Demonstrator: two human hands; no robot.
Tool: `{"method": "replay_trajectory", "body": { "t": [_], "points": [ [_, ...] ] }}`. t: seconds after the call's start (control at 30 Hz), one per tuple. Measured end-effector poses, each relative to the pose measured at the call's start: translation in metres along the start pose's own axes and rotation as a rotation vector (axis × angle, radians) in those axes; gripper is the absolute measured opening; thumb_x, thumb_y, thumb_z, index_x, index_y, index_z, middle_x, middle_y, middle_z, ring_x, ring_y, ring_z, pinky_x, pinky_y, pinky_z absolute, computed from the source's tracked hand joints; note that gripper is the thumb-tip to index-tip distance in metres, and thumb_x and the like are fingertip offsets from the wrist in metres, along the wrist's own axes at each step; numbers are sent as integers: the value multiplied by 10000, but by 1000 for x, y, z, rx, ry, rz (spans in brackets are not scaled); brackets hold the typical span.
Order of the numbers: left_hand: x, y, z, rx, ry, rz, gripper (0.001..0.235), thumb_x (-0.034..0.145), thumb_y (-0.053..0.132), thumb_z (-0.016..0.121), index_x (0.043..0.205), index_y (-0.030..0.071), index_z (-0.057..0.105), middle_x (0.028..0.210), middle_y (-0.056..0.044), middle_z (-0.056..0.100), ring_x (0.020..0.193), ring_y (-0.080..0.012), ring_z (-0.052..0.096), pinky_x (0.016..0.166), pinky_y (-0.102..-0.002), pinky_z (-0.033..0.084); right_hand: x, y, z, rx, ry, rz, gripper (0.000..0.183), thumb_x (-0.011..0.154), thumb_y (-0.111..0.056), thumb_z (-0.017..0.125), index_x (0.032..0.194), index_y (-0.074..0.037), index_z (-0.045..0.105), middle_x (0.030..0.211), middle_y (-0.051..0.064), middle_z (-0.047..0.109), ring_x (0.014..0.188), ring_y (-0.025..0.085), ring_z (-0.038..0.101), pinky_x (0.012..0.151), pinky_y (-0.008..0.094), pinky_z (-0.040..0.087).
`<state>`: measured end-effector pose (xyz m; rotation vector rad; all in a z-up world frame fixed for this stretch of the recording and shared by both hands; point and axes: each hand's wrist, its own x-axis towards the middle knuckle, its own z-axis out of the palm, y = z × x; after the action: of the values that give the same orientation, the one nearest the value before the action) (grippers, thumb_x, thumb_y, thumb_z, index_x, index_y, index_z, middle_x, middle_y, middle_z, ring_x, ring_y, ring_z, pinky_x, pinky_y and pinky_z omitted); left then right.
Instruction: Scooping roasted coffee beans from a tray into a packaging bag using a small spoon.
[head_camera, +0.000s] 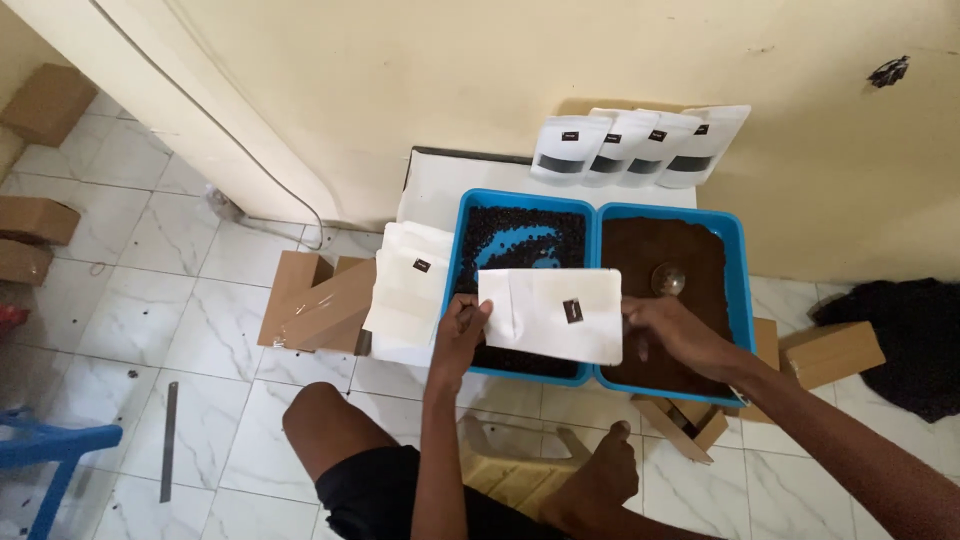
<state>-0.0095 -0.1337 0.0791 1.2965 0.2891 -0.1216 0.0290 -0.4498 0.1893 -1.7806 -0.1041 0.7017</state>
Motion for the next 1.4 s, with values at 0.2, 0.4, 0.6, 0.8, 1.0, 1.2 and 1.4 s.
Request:
{"method": "replay_trajectory", "body": {
  "t": [0.2, 0.4, 0.6, 0.8, 1.0, 1.2, 1.4],
  "points": [
    [8, -27, -21, -61, -128, -13, 283, 1013, 385, 698, 1042, 120, 601, 975, -75, 727, 890, -140, 632, 823, -337, 550, -16, -19, 1, -172, -102, -28, 366, 979, -133, 624, 1299, -181, 795, 1306, 115, 788, 932, 217, 659, 668, 358, 643],
    [9, -30, -37, -18, -205, -21, 273, 1029, 373, 677, 1017, 127, 559, 955, -71, 698, 912, -166, 627, 911, -410, 540, -18, -6, 20, -213, 40, -205, 228, 912, -82, 745, 1103, -73, 870, 1185, 126, 823, 1072, 227, 679, 954, 489, 577],
    [11, -24, -22, 16, -194, -29, 278, 1051, 397, 626, 1020, 124, 582, 966, -44, 678, 934, -166, 627, 909, -398, 540, -14, -2, 28, -178, 142, -55, 186, 948, -147, 714, 1039, -114, 873, 862, 68, 812, 622, 187, 639, 715, 398, 605],
    [9, -11, -7, 9, -19, 42, 377, 1113, 433, 484, 1070, 82, 615, 878, -86, 611, 856, -200, 571, 860, -434, 507, -3, -24, 36, -161, -21, -121, 269, 1012, -160, 613, 1152, -132, 841, 1151, 98, 796, 980, 249, 711, 824, 478, 664],
    [4, -8, -5, 164, 75, 115, 454, 1083, 542, 489, 1000, 114, 617, 783, -34, 509, 797, -145, 505, 799, -353, 456, 32, -5, 19, -247, -48, -52, 143, 925, -156, 752, 973, -57, 844, 875, 113, 797, 776, 242, 719, 659, 449, 655],
    [-7, 5, -2, 415, 115, 181, 464, 1136, 506, 325, 931, 146, 532, 642, -52, 410, 607, -191, 436, 690, -416, 414, 48, 8, 28, -239, 123, -247, 108, 934, -137, 776, 899, -68, 851, 738, 67, 752, 683, 131, 576, 570, 353, 553],
    [-14, 14, -8, 556, 54, 131, 460, 1124, 537, 321, 920, 164, 497, 634, -113, 592, 660, -287, 622, 774, -505, 489, 28, -8, 27, -191, 107, -335, 128, 864, -165, 836, 908, -44, 836, 756, 99, 768, 730, 155, 578, 635, 397, 548]
  ]
}}
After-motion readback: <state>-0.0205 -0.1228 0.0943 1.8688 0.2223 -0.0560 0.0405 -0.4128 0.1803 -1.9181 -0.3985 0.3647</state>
